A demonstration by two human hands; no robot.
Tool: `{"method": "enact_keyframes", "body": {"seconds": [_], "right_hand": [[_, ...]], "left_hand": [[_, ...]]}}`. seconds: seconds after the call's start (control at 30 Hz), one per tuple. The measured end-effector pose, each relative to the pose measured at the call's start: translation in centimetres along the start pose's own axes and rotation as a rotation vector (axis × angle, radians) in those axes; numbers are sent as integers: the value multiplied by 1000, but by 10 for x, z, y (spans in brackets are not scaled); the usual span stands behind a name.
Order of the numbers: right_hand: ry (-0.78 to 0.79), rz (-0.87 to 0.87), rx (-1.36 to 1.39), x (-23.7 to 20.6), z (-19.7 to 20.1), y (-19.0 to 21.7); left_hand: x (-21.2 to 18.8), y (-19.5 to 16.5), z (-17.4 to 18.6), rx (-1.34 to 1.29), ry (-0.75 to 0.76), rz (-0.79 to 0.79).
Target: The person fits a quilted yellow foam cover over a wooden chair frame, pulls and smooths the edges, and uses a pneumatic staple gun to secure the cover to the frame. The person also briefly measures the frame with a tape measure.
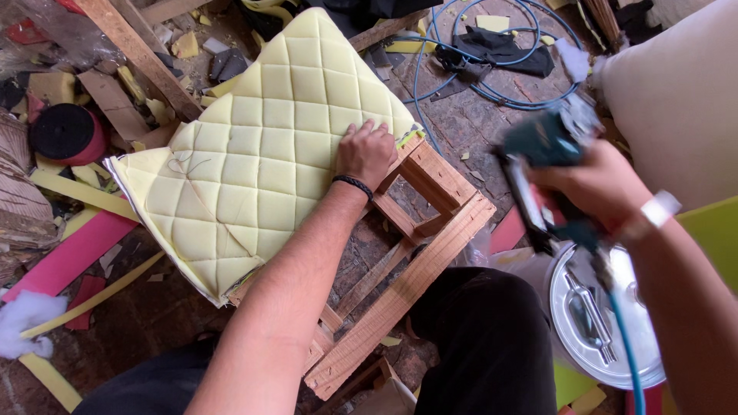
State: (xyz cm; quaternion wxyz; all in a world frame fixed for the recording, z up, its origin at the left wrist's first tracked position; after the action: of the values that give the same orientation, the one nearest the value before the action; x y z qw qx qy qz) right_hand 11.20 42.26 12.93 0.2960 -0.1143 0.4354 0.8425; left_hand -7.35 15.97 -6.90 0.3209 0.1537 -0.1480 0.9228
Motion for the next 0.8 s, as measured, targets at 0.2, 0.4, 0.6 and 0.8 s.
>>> {"method": "enact_keyframes", "body": {"seconds": [0.2, 0.4, 0.6, 0.8], "right_hand": [[142, 67, -82, 60, -75, 115], [132, 11, -287, 75, -102, 139], [115, -19, -370, 81, -107, 146], [146, -52, -467, 90, -113, 155]], "left_hand": [[-3, -1, -3, 162, -18, -137], [-3, -6, 3, 133, 28, -121], [-4, -10, 12, 95, 36, -127], [-2, -14, 24, 127, 233, -63]]}}
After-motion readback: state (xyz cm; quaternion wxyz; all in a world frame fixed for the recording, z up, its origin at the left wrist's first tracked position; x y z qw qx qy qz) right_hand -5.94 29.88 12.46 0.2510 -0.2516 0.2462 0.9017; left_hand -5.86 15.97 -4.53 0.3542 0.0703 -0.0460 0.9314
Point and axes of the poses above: each hand's wrist, its own x-axis towards the middle knuckle, its own z-axis out of the back of the hand, y = z × x, the point moved 1 cm from there along x, towards the middle knuckle, and after that the axes turned 1 degree about -x, right-handed, at the moved point
